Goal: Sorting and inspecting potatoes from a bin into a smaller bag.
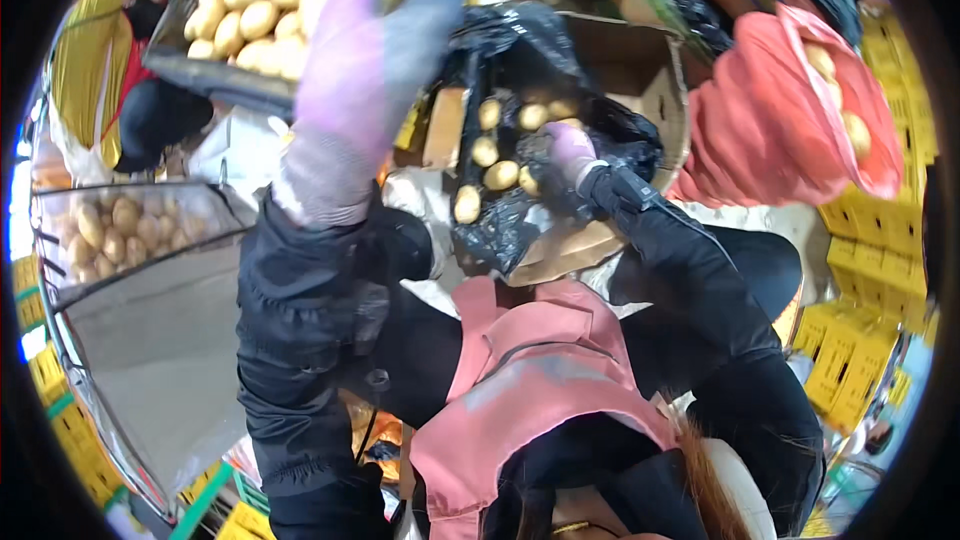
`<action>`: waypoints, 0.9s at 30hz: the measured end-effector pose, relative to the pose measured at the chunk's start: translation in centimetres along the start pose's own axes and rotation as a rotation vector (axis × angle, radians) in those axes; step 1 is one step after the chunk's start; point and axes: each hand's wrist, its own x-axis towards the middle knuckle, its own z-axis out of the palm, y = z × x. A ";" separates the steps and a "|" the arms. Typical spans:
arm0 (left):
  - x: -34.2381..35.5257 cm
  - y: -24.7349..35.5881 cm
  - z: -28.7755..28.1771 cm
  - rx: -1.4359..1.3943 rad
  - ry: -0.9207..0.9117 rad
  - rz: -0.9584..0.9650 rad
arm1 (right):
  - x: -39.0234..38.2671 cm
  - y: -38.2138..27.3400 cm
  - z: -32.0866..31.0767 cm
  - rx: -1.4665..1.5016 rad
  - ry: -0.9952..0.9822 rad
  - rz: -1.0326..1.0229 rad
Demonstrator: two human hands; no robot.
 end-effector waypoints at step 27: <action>-0.5 2.5 4.4 -0.026 -0.387 -0.113 | -2.5 -13.8 -15.6 0.976 0.032 -0.427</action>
